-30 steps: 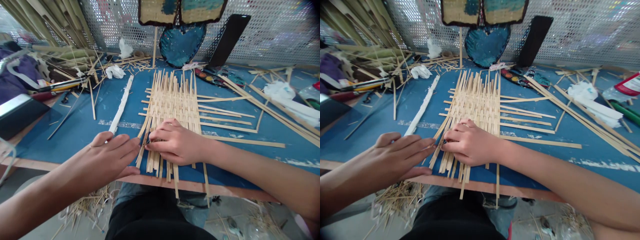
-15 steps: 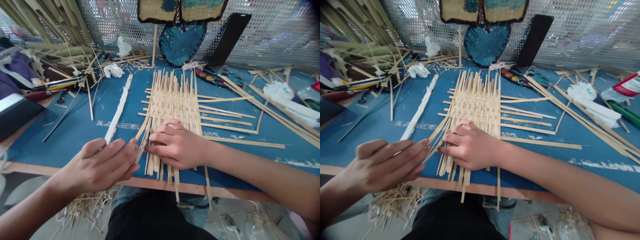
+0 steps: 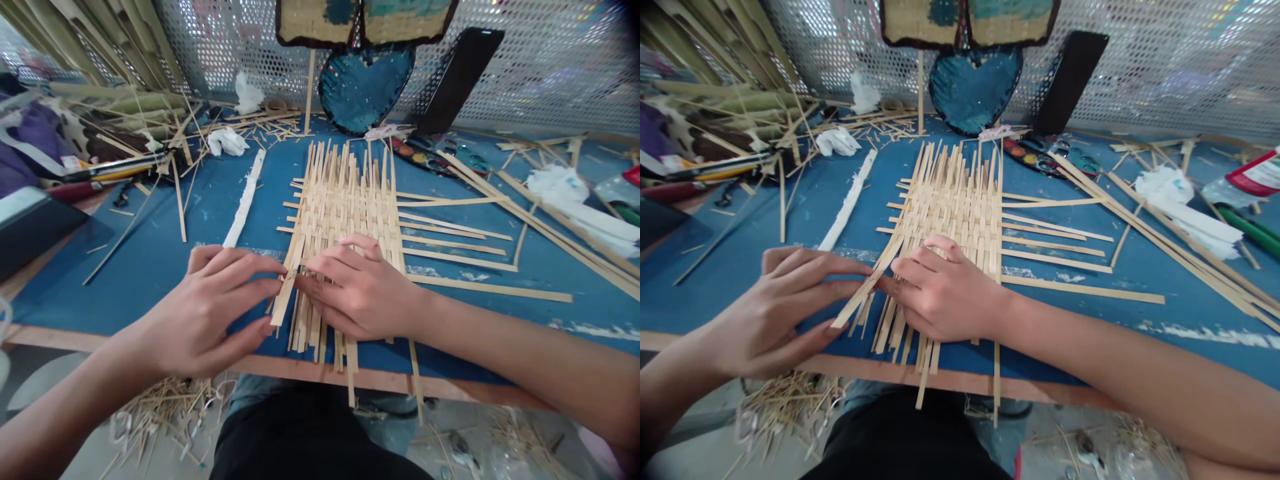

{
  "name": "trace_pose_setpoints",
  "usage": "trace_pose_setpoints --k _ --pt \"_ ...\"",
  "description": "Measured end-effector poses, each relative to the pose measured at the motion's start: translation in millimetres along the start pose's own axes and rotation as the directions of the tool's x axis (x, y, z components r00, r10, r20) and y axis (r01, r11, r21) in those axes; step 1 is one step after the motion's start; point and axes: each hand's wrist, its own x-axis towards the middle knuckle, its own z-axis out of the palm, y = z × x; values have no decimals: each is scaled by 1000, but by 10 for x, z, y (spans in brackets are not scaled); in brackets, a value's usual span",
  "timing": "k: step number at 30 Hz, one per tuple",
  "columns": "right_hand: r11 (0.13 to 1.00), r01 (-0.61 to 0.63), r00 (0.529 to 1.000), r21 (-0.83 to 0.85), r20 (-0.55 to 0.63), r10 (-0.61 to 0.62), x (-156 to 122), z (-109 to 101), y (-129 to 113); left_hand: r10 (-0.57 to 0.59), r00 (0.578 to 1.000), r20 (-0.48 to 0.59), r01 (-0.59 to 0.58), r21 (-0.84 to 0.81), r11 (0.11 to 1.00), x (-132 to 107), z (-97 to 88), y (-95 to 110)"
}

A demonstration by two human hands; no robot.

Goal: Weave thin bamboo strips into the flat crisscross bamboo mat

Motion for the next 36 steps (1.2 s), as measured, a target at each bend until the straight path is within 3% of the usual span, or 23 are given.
trace_pose_setpoints --k 5,13,16,19,21,23,28,31,34,36 --pt "1000 -28 999 8 18 28 16 -5 -5 -191 981 29 192 -39 981 154 119 -119" --pt "999 -46 998 11 42 45 2 52 -22 -164 967 196 130 178 975 559 171 -226" --pt "1000 -20 994 3 105 20 89 -102 -7 -99 967 234 52 198 979 678 198 -331" --pt "997 -50 968 64 250 33 85 -466 107 -33 980 195 5 143 990 695 250 -416" --pt "980 -195 947 35 268 179 -107 -716 244 -29 987 158 11 113 993 667 278 -440" --pt "940 -336 904 -64 257 341 -473 -881 389 -46 990 135 35 82 996 633 291 -440" --pt "800 -575 713 -169 375 592 -1458 -924 501 -151 982 115 155 -34 987 596 282 -386" --pt "794 -578 737 -188 296 607 -1617 -868 407 -220 968 118 231 -83 970 601 266 -359" --pt "818 -552 781 -163 243 576 -1562 -816 343 -231 964 132 246 -108 963 608 246 -362" --pt "809 -566 782 -155 209 587 -1535 -784 337 -208 967 149 226 -117 967 606 233 -384"
